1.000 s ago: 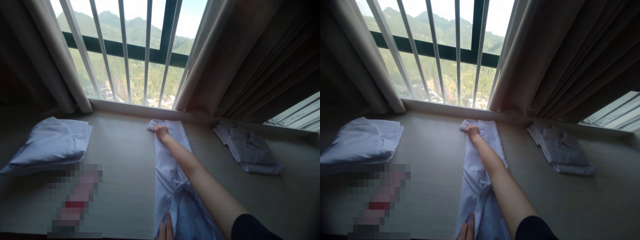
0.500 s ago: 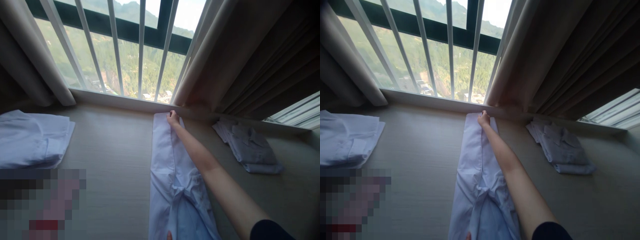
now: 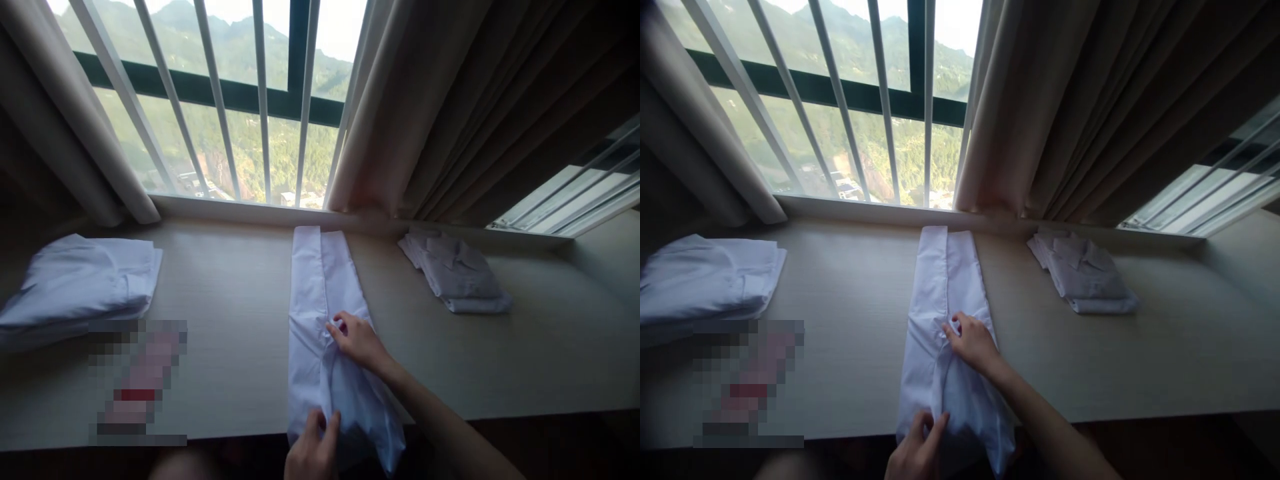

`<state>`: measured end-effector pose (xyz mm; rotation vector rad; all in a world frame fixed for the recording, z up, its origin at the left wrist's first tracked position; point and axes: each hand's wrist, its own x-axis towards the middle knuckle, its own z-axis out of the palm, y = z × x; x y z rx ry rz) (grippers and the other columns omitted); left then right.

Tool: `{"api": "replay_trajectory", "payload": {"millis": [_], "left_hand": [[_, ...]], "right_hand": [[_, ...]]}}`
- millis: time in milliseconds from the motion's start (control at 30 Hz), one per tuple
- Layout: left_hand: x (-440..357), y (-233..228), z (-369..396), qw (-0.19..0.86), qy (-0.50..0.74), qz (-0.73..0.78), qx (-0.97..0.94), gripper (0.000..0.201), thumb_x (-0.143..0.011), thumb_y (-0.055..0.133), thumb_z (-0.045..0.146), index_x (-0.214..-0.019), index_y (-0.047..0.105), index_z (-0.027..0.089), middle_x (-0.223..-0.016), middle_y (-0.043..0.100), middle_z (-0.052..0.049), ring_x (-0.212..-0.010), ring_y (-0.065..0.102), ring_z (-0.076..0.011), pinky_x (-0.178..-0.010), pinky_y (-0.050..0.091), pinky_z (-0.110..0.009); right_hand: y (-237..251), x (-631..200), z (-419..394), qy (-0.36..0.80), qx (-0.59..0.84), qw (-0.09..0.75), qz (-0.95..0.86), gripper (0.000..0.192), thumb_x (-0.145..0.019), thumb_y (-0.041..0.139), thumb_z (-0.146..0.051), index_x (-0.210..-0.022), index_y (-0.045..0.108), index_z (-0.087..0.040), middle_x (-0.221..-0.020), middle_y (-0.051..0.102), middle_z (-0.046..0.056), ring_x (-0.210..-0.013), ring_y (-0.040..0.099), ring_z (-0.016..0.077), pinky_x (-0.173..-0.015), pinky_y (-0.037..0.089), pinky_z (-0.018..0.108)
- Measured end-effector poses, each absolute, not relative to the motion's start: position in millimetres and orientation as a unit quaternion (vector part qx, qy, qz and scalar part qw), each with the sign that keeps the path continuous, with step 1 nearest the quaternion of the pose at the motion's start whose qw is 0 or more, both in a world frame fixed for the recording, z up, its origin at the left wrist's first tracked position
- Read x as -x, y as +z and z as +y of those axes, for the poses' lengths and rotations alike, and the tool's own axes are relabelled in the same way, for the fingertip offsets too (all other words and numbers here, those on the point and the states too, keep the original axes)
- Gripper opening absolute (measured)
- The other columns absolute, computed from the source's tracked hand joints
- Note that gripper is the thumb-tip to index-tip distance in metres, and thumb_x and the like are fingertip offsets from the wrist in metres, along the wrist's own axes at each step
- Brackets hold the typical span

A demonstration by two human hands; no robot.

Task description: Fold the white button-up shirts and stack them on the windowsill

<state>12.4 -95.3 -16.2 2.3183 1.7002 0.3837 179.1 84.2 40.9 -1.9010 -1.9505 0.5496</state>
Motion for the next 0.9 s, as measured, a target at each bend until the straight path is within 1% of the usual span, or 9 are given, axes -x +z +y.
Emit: {"api": "replay_trajectory", "payload": {"millis": [167,267,333,433,500,567,633,733,900], "left_hand": [[-16,15,-97,0.111,0.113,0.55,-0.82,0.062,-0.077,0.038,-0.013,-0.124,0.064,0.021,-0.119,0.062,-0.011,-0.089,0.069,-0.0179,-0.075,0.057,-0.025],[-20,27,-101,0.095,0.115,0.55,-0.822,0.055,-0.079,0.041,-0.012,-0.119,0.063,0.018,-0.115,0.061,-0.01,-0.088,0.067,-0.0174,-0.074,0.057,-0.025],[-21,29,-103,0.082,0.118,0.546,-0.825,0.051,-0.079,0.043,-0.011,-0.117,0.063,0.018,-0.111,0.061,-0.009,-0.085,0.066,-0.0169,-0.072,0.056,-0.025],[-21,24,-105,0.059,0.127,0.544,-0.828,0.054,-0.077,0.044,-0.011,-0.119,0.062,0.018,-0.111,0.059,-0.008,-0.082,0.065,-0.0158,-0.07,0.056,-0.025],[-21,19,-106,0.041,0.138,0.543,-0.828,0.06,-0.076,0.044,-0.011,-0.125,0.059,0.018,-0.113,0.058,-0.009,-0.082,0.064,-0.0151,-0.072,0.055,-0.025],[-23,15,-108,0.027,0.148,0.539,-0.828,0.067,-0.075,0.045,-0.011,-0.134,0.054,0.019,-0.114,0.057,-0.009,-0.084,0.063,-0.0153,-0.075,0.056,-0.026],[-26,12,-111,0.029,0.147,0.535,-0.831,0.075,-0.074,0.045,-0.012,-0.142,0.048,0.02,-0.113,0.057,-0.009,-0.085,0.063,-0.0163,-0.077,0.056,-0.028],[-31,10,-117,0.046,0.136,0.533,-0.834,0.079,-0.073,0.043,-0.012,-0.144,0.047,0.021,-0.113,0.058,-0.01,-0.089,0.063,-0.0188,-0.08,0.057,-0.031],[-37,3,-130,0.084,0.14,0.55,-0.819,0.074,-0.072,0.036,-0.014,-0.136,0.055,0.017,-0.131,0.055,-0.014,-0.115,0.061,-0.0229,-0.097,0.054,-0.036]], "right_hand": [[53,-148,41,0.077,0.712,0.1,-0.691,0.047,-0.092,0.048,-0.062,-0.104,0.072,-0.024,-0.111,0.064,0.015,-0.093,0.067,0.0243,-0.074,0.049,0.03],[59,-131,54,0.092,0.724,0.057,-0.681,0.048,-0.091,0.052,-0.06,-0.101,0.074,-0.018,-0.112,0.063,0.017,-0.094,0.067,0.0264,-0.075,0.05,0.032],[60,-129,65,0.134,0.724,0.043,-0.675,0.038,-0.088,0.06,-0.051,-0.097,0.074,-0.016,-0.109,0.066,0.015,-0.092,0.067,0.0253,-0.074,0.049,0.031],[55,-141,76,0.248,0.691,0.117,-0.668,0.023,-0.082,0.068,-0.04,-0.084,0.07,-0.017,-0.089,0.07,0.006,-0.08,0.066,0.0179,-0.066,0.045,0.023],[50,-155,78,0.335,0.672,0.196,-0.631,0.023,-0.08,0.07,-0.04,-0.081,0.066,-0.017,-0.074,0.066,0.0,-0.067,0.061,0.0127,-0.058,0.041,0.02],[43,-169,78,0.377,0.672,0.24,-0.591,0.025,-0.078,0.072,-0.04,-0.082,0.063,-0.017,-0.067,0.062,-0.003,-0.056,0.055,0.0099,-0.051,0.038,0.018],[38,-179,77,0.368,0.685,0.25,-0.577,0.027,-0.073,0.076,-0.038,-0.081,0.061,-0.017,-0.066,0.06,-0.004,-0.054,0.053,0.0094,-0.049,0.036,0.018],[33,-182,79,0.335,0.692,0.257,-0.585,0.031,-0.067,0.081,-0.035,-0.082,0.061,-0.017,-0.071,0.062,-0.003,-0.06,0.055,0.0108,-0.052,0.037,0.019],[32,-177,84,0.312,0.674,0.269,-0.613,0.03,-0.082,0.069,-0.038,-0.103,0.065,-0.018,-0.085,0.068,0.001,-0.072,0.062,0.0144,-0.064,0.047,0.023]]}}
